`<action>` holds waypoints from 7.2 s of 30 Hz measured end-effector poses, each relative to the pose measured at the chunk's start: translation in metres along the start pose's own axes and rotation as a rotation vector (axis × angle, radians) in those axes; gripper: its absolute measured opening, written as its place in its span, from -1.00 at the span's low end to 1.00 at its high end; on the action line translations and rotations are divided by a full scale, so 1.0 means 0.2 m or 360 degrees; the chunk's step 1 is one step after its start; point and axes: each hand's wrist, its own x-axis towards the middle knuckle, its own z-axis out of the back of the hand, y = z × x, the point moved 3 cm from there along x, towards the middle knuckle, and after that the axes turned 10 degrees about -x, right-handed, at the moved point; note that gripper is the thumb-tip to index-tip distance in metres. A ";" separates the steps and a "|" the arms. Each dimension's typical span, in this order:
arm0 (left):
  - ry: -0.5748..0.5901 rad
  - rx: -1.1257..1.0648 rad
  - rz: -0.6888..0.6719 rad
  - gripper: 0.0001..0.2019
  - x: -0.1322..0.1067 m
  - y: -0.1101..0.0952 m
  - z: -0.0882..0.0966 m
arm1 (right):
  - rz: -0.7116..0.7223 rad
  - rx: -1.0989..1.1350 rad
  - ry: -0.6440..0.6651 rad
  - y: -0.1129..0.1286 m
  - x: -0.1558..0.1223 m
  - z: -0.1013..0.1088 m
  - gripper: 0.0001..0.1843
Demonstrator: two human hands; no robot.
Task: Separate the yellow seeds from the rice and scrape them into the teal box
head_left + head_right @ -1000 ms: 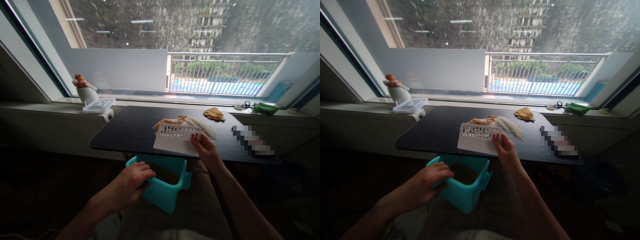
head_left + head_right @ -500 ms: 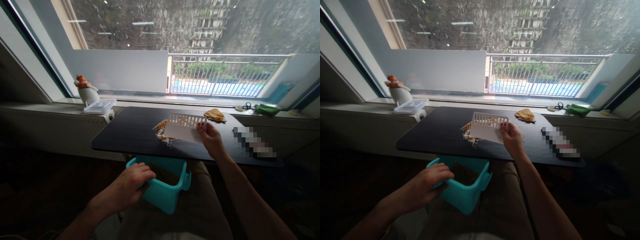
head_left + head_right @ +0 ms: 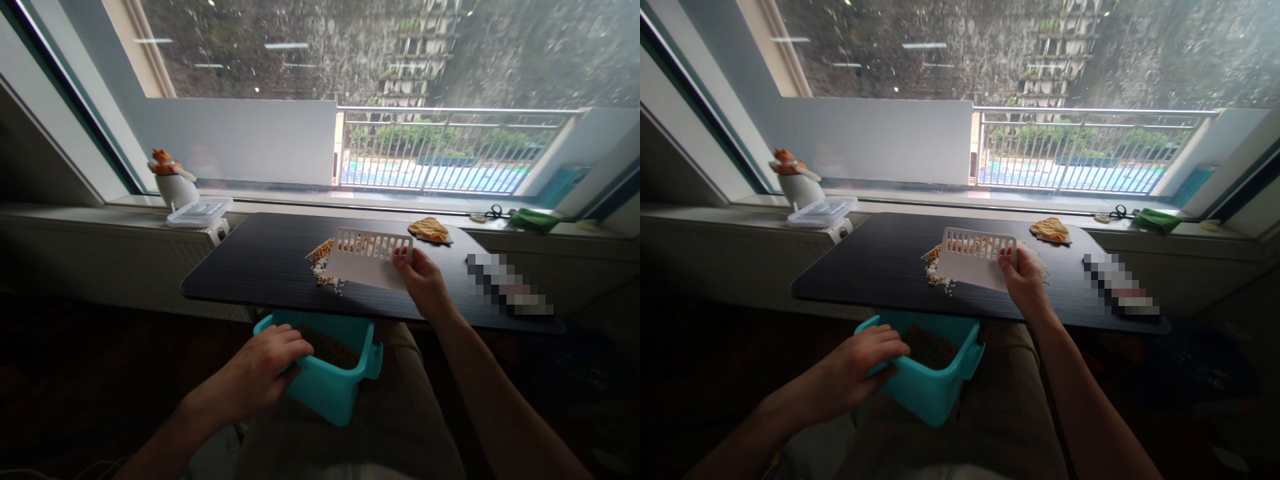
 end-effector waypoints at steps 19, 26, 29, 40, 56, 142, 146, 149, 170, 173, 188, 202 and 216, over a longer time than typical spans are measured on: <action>-0.0006 0.0031 0.0067 -0.71 -0.09 0.01 0.05 | 0.0050 0.0068 0.0184 0.07 -0.10 -0.14 -0.73; -0.0032 0.0035 0.0057 -0.73 -0.08 0.03 0.04 | 0.0022 0.0095 0.0190 0.04 -0.09 -0.07 -0.70; -0.0031 0.0030 0.0034 -0.73 -0.07 0.02 0.04 | 0.0004 0.0011 -0.0018 0.01 -0.05 0.02 -0.69; -0.0027 0.0064 -0.0019 -0.73 -0.04 0.00 0.03 | 0.0043 -0.0099 -0.0035 -0.06 -0.01 0.05 -0.72; -0.0033 0.0062 -0.0001 -0.74 -0.03 0.01 0.01 | -0.0123 0.0095 -0.0027 -0.02 -0.05 0.08 -0.65; -0.0113 0.0255 0.0275 -0.73 0.04 -0.07 -0.10 | -0.0394 0.0520 -0.0513 -0.09 -0.41 0.17 -0.52; -0.0181 0.0326 0.0323 -0.71 0.07 -0.06 -0.17 | -0.0226 0.0331 -0.0496 -0.06 -0.43 0.13 -0.53; -0.0237 0.0356 0.0341 -0.68 0.03 -0.03 -0.21 | -0.0021 0.0084 -0.0422 -0.03 -0.43 0.10 -0.55; -0.1095 0.0324 0.0250 -0.81 -0.09 0.13 -0.40 | -0.0007 -0.0337 -0.0576 -0.14 -0.43 0.17 -0.59; -0.1090 0.0295 0.0227 -0.81 -0.03 0.05 -0.41 | 0.0024 -0.0236 -0.0606 -0.17 -0.41 0.19 -0.59; -0.1005 0.0158 0.0030 -0.81 0.00 -0.12 -0.44 | -0.0059 -0.0114 -0.0564 -0.15 -0.39 0.33 -0.48; -0.1028 0.0087 0.0009 -0.83 -0.01 -0.11 -0.43 | 0.0029 -0.0122 -0.0570 -0.08 -0.15 0.19 -0.36; -0.1085 0.0105 -0.0017 -0.85 -0.01 -0.10 -0.41 | -0.0018 -0.0050 -0.0404 -0.10 -0.11 0.21 -0.34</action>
